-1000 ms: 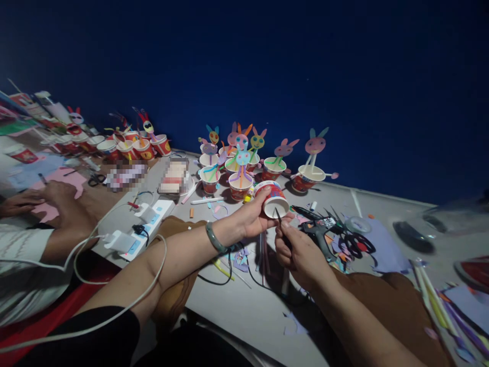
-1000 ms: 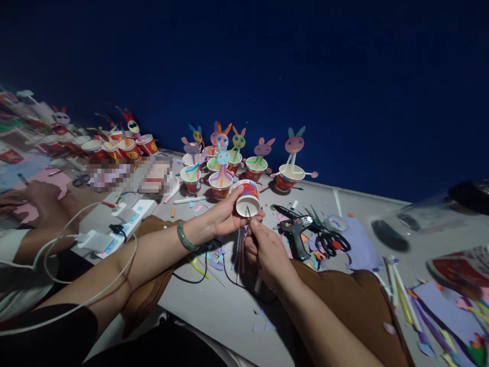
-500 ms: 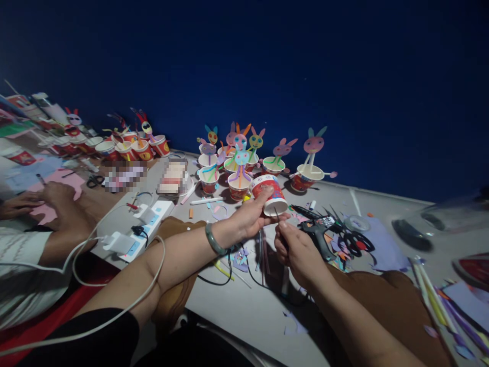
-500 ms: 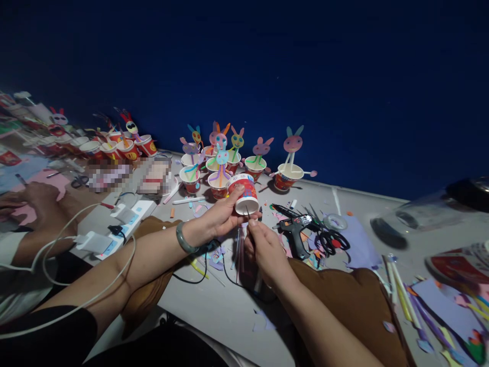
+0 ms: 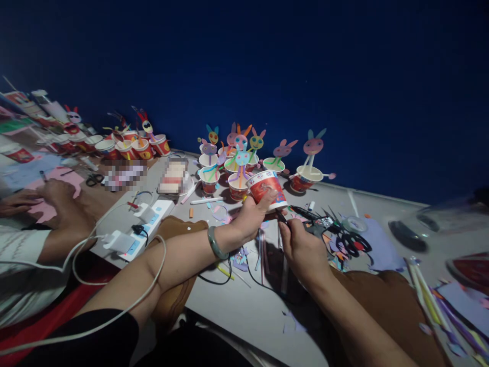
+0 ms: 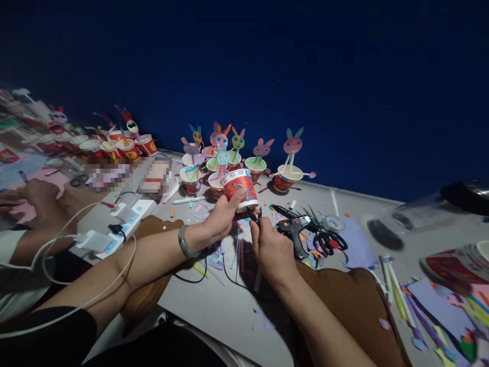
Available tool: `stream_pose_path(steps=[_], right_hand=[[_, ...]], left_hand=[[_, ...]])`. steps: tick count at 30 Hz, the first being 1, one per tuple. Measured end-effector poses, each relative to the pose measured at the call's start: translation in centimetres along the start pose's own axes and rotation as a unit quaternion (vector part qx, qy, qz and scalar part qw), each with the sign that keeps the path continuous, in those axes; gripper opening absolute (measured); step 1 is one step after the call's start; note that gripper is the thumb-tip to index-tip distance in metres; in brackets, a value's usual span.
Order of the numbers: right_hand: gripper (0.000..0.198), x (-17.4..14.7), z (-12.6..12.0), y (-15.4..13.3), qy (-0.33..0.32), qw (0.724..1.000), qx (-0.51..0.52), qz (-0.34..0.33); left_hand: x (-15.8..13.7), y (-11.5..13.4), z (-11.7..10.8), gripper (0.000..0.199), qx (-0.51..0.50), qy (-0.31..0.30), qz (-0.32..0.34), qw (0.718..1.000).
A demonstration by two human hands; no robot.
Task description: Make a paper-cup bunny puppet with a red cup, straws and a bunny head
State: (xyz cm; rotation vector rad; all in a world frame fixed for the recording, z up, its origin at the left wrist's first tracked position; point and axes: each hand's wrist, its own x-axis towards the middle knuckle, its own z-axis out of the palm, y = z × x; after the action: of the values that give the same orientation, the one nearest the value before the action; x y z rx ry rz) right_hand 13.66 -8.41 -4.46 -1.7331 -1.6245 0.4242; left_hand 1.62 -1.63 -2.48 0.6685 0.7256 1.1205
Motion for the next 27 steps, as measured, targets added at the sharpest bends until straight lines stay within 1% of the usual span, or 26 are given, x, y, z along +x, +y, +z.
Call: stream_pose_path(steps=[1, 2, 3, 4, 5, 6, 7, 8, 9, 10, 11, 12, 13, 14, 15, 16, 17, 18, 19, 20, 22, 23, 24, 25, 26, 27], right_hand=[[0.045, 0.0, -0.1, -0.3, -0.045, 0.995, 0.085, 0.025], [0.048, 0.1, -0.3, -0.7, -0.1, 0.976, 0.181, 0.062], [0.049, 0.1, -0.5, -1.1, -0.155, 0.943, 0.275, 0.109], [0.049, 0.2, -0.6, -1.4, -0.205, 0.899, 0.352, 0.16], [0.048, 0.2, -0.7, -1.7, -0.243, 0.857, 0.407, 0.203], [0.047, 0.2, -0.7, -1.9, -0.264, 0.829, 0.437, 0.229], [0.047, 0.2, -0.7, -1.9, -0.267, 0.823, 0.444, 0.234], [0.047, 0.2, -0.6, -1.8, -0.25, 0.842, 0.427, 0.216], [0.048, 0.2, -0.5, -1.6, -0.216, 0.879, 0.384, 0.181], [0.048, 0.1, -0.4, -1.3, -0.164, 0.925, 0.315, 0.135], [0.047, 0.1, -0.3, -1.0, -0.105, 0.964, 0.227, 0.088], [0.045, 0.0, -0.2, -0.6, -0.045, 0.989, 0.135, 0.05], [0.042, -0.1, -0.2, -0.4, 0.004, 0.998, 0.05, 0.023], [0.04, -0.2, -0.2, -0.2, 0.04, 0.999, -0.014, 0.008], [0.039, -0.2, -0.3, -0.2, 0.063, 0.997, -0.052, 0.004], [0.039, -0.3, -0.4, -0.2, 0.066, 0.996, -0.061, 0.004], [0.04, -0.3, -0.5, -0.4, 0.048, 0.998, -0.039, 0.007], [0.042, -0.2, -0.7, -0.6, 0.015, 1.0, 0.014, 0.019], [0.045, -0.1, -0.8, -0.9, -0.037, 0.994, 0.089, 0.043], [0.047, -0.1, -0.9, -1.2, -0.1, 0.976, 0.176, 0.078], [0.049, 0.1, -1.1, -1.6, -0.219, 0.907, 0.322, 0.159], [0.05, 0.1, -1.0, -1.7, -0.248, 0.879, 0.361, 0.188], [0.05, 0.2, -1.0, -1.7, -0.257, 0.87, 0.372, 0.198], [0.051, 0.2, -0.9, -1.6, -0.241, 0.885, 0.354, 0.181], [0.052, 0.2, -0.8, -1.4, -0.197, 0.919, 0.309, 0.146], [0.052, 0.2, -0.7, -1.2, -0.137, 0.956, 0.24, 0.1]], left_hand=[[0.0, 0.0, 0.0, 0.052, -0.002, 0.005, 0.002, 1.0], [0.0, 0.0, 0.1, 0.052, -0.005, 0.01, 0.005, 1.0], [0.1, 0.0, 0.1, 0.052, -0.007, 0.015, 0.008, 1.0], [0.1, 0.0, 0.0, 0.053, -0.009, 0.017, 0.012, 1.0], [0.1, -0.1, 0.0, 0.053, -0.01, 0.018, 0.017, 1.0], [0.2, -0.2, 0.0, 0.054, -0.01, 0.018, 0.021, 1.0], [0.2, -0.2, -0.1, 0.054, -0.01, 0.016, 0.024, 1.0], [0.3, -0.3, -0.2, 0.054, -0.009, 0.013, 0.025, 1.0], [0.3, -0.3, -0.2, 0.054, -0.009, 0.007, 0.027, 1.0], [0.3, -0.4, -0.3, 0.053, -0.009, 0.001, 0.03, 1.0], [0.3, -0.4, -0.3, 0.054, -0.009, -0.006, 0.033, 0.999], [0.3, -0.4, -0.3, 0.054, -0.007, -0.012, 0.037, 0.999], [0.2, -0.4, -0.3, 0.055, -0.003, -0.017, 0.042, 0.999], [0.1, -0.4, -0.3, 0.055, 0.001, -0.019, 0.049, 0.999], [0.1, -0.3, -0.3, 0.056, 0.005, -0.02, 0.056, 0.998], [0.0, -0.3, -0.3, 0.056, 0.007, -0.021, 0.063, 0.998], [0.0, -0.3, -0.3, 0.056, 0.008, -0.022, 0.067, 0.997], [-0.1, -0.3, -0.3, 0.056, 0.006, -0.022, 0.068, 0.997], [-0.1, -0.4, -0.3, 0.056, 0.004, -0.019, 0.067, 0.998], [-0.1, -0.4, -0.3, 0.057, 0.002, -0.015, 0.062, 0.998], [0.1, -0.4, -0.4, 0.057, 0.002, -0.006, 0.055, 0.998], [0.1, -0.4, -0.5, 0.057, 0.003, -0.003, 0.053, 0.999], [0.2, -0.4, -0.6, 0.057, 0.004, -0.002, 0.05, 0.999], [0.2, -0.4, -0.6, 0.057, 0.005, -0.004, 0.046, 0.999], [0.3, -0.4, -0.6, 0.057, 0.005, -0.005, 0.044, 0.999], [0.3, -0.5, -0.6, 0.056, 0.003, -0.007, 0.043, 0.999]])
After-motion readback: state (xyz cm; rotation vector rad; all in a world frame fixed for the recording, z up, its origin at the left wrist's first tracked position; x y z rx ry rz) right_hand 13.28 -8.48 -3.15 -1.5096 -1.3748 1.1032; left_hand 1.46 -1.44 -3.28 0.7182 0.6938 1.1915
